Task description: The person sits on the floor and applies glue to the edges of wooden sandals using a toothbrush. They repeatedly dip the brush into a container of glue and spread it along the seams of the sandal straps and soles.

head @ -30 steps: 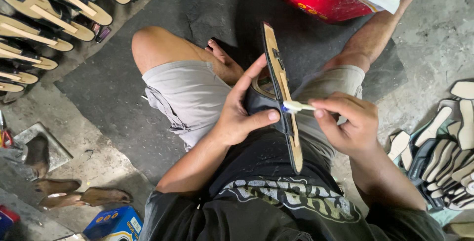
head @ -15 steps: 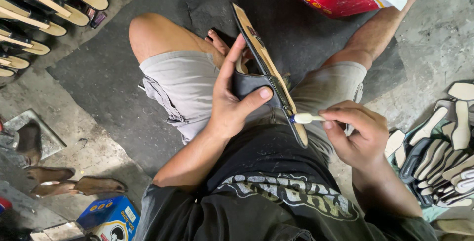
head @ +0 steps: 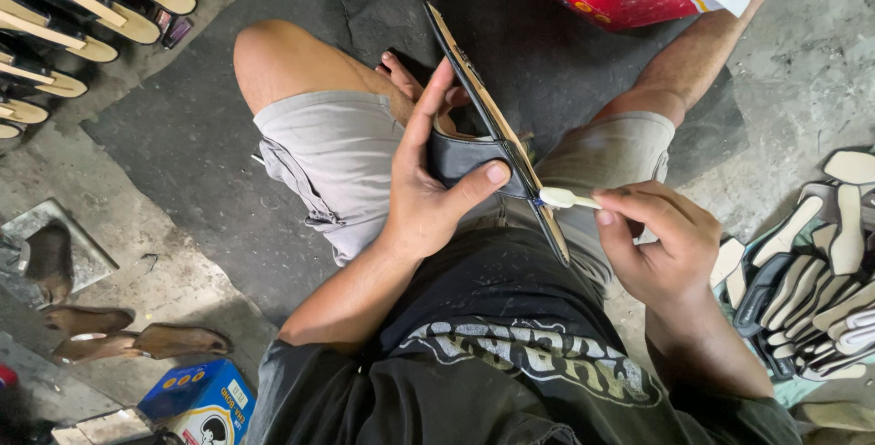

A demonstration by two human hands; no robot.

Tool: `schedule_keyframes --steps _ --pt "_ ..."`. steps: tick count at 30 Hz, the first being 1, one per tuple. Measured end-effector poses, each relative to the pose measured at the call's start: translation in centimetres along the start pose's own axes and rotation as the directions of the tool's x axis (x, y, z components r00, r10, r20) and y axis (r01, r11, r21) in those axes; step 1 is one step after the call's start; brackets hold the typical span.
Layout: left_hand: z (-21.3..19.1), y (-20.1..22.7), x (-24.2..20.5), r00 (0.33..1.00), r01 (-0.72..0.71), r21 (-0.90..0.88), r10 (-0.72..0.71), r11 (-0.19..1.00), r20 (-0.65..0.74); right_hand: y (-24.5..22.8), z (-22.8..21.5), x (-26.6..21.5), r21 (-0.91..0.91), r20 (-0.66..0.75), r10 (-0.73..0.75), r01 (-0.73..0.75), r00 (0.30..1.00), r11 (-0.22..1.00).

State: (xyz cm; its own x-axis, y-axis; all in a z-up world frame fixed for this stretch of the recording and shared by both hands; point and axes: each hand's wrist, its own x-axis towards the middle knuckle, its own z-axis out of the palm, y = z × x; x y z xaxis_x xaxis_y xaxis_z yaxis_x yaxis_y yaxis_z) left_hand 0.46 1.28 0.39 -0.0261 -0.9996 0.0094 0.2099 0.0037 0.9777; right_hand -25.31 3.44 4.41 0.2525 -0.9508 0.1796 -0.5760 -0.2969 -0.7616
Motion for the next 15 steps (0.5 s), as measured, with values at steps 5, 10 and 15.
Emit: schedule_keyframes --steps 5,10,15 --pt "-0.1 -0.2 0.2 1.000 0.024 -0.057 -0.025 0.998 -0.009 0.6 0.4 -0.5 0.094 -0.004 0.017 -0.016 1.000 0.995" --pt "-0.3 0.0 0.7 0.998 0.062 -0.184 -0.065 0.981 -0.010 0.9 0.4 -0.9 0.253 0.018 -0.018 0.013 1.000 0.967" --pt "0.3 0.7 0.5 0.976 0.214 -0.234 -0.218 0.948 0.010 1.3 0.9 -1.0 0.229 -0.007 0.007 -0.005 1.000 0.973"
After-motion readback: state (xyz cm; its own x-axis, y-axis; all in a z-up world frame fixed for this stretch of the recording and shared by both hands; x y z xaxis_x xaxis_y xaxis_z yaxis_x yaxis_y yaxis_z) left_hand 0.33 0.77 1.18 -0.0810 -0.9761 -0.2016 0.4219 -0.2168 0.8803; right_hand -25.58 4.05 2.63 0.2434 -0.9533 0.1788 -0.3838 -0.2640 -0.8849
